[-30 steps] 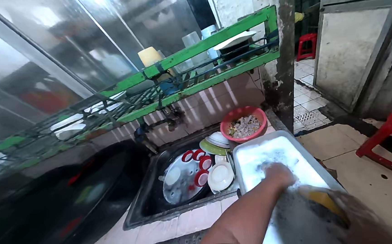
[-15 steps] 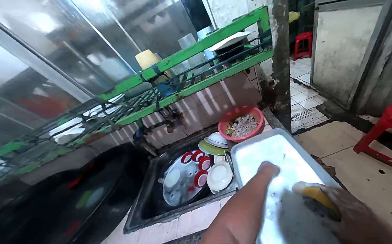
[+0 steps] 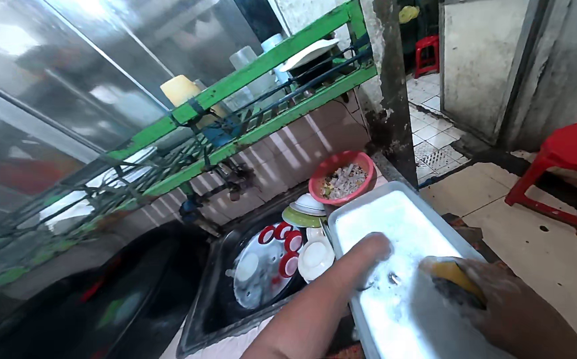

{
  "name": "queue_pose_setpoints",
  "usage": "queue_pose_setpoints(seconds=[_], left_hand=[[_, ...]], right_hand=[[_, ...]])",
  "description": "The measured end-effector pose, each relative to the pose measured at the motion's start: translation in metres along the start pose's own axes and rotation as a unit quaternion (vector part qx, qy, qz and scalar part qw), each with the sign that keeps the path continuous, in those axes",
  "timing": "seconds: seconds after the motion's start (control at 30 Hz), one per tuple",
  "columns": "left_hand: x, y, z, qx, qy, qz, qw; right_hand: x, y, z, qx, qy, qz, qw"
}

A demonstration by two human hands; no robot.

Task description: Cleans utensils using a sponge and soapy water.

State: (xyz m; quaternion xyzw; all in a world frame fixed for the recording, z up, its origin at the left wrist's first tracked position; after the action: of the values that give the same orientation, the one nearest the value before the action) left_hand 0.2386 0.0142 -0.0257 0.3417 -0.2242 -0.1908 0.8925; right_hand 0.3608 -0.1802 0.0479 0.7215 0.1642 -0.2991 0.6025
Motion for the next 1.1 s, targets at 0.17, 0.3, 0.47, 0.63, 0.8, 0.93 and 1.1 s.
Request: queue_pose_setpoints(seconds=[0.17,0.3,0.47,0.63,0.8,0.93,1.1], left_hand=[[0.061,-0.041,0.037,0.057,-0.096,-0.077,0.991],[0.107,-0.093,0.083,0.014,-0.237,-0.103,0.966],[0.096,-0.115,0.084,-0.054,-0.23,-0.107,0.966],[0.089,-0.092,0.063,-0.02,-0.175,-0.138,0.975],[0.066,-0.056,0.032,0.101,-0.096,-0.033,0.99],[0.042,-0.035,0.01,0.112,-0.044,-0.006,0.993],[0.017,-0.026,-0.008,0.09,0.006,0.001,0.996]], right_hand=[[0.002,0.007,0.001,0.025,-0.012,-0.047,0.999],[0.009,0.011,0.002,0.037,-0.045,-0.092,0.994],[0.005,0.007,0.002,0.008,-0.038,-0.065,0.997],[0.003,0.008,0.003,0.006,-0.046,-0.061,0.997],[-0.001,0.008,0.003,0.014,-0.021,-0.036,0.999],[-0.002,0.005,0.002,-0.007,-0.018,-0.016,1.0],[-0.005,-0.006,0.002,0.0,0.036,0.03,0.999]])
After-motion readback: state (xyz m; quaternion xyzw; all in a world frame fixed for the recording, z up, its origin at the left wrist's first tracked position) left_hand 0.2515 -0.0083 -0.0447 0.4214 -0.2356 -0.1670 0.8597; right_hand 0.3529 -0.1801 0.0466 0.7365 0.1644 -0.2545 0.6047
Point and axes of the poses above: each hand's wrist, its own z-axis away from the middle knuckle, its own y-axis out of the back of the hand, x = y × z, the point moved 7 cm from there along -z, towards the middle knuckle, and after that the axes turned 8 degrees about -y, right-handed, at the moved point
